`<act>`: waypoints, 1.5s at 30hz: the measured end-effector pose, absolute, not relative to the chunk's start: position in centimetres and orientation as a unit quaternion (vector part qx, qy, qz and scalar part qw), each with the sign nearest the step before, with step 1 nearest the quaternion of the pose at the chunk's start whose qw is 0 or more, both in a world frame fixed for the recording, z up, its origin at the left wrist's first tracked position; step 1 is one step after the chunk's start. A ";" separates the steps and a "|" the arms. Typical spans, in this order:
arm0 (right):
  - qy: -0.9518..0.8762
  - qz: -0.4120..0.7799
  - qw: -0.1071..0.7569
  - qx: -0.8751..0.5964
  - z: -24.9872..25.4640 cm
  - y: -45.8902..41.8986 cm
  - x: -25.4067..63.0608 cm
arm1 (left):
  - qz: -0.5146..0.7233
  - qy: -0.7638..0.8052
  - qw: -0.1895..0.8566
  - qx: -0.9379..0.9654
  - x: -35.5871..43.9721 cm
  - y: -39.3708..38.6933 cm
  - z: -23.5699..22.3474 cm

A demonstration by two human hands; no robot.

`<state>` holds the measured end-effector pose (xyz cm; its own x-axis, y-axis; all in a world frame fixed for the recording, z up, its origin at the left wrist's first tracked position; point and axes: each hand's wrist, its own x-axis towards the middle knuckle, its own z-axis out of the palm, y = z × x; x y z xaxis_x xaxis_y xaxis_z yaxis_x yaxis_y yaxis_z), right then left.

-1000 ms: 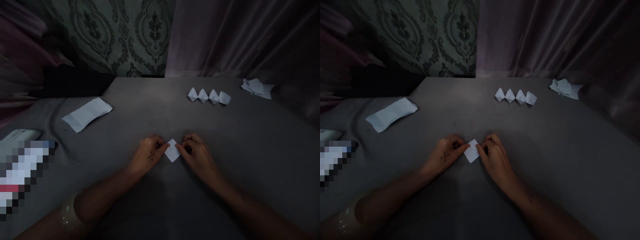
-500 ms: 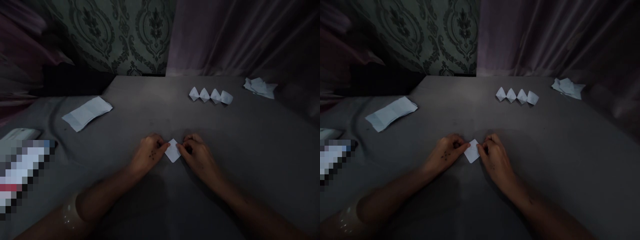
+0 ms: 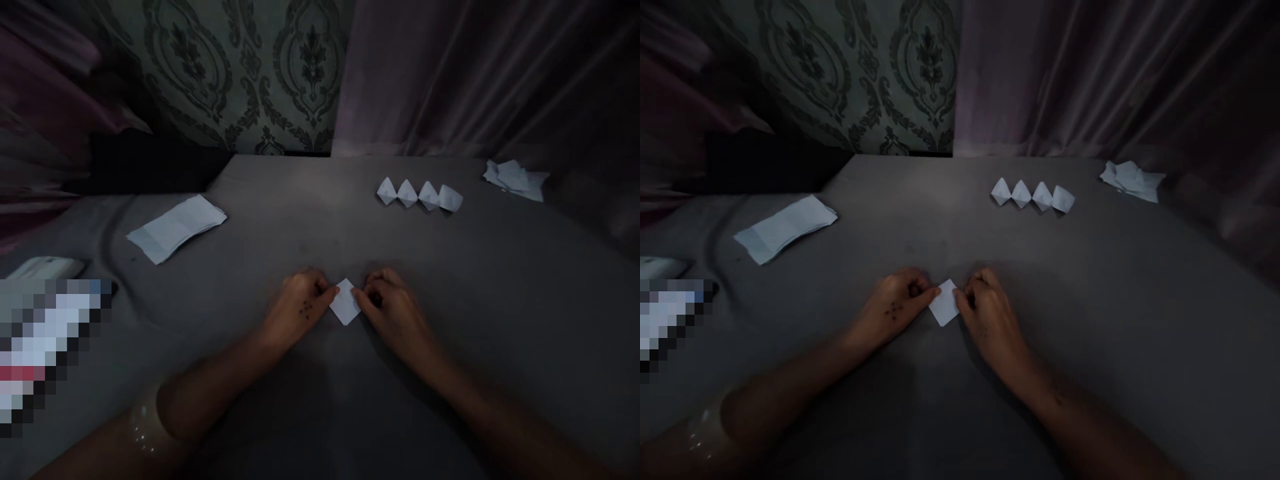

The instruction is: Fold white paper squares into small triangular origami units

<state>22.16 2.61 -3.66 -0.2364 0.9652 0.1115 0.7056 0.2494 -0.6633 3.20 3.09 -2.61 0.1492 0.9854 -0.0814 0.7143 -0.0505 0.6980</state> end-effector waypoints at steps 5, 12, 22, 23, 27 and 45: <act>-0.759 0.225 0.238 -0.563 -3.2 2.5 22.4 | 0.239 0.517 0.231 0.789 3.1 2.9 -2.8; -0.774 0.243 0.259 -0.525 -3.4 3.0 23.5 | 0.137 0.359 0.090 0.919 3.0 3.1 -2.6; -0.780 0.202 0.337 -0.487 -3.0 0.3 22.2 | 0.056 0.344 0.010 0.937 3.1 1.7 -1.6; -0.804 0.183 0.321 -0.467 -2.9 -0.2 21.9 | 0.053 0.345 0.009 0.937 3.2 1.6 -1.6; -0.860 0.103 0.245 -0.435 -3.1 -1.3 21.1 | 0.061 0.356 0.008 0.932 2.9 1.3 -1.7; -0.880 0.038 0.147 -0.450 -1.5 -0.4 20.6 | 0.025 0.448 0.020 0.894 1.6 -0.8 -0.8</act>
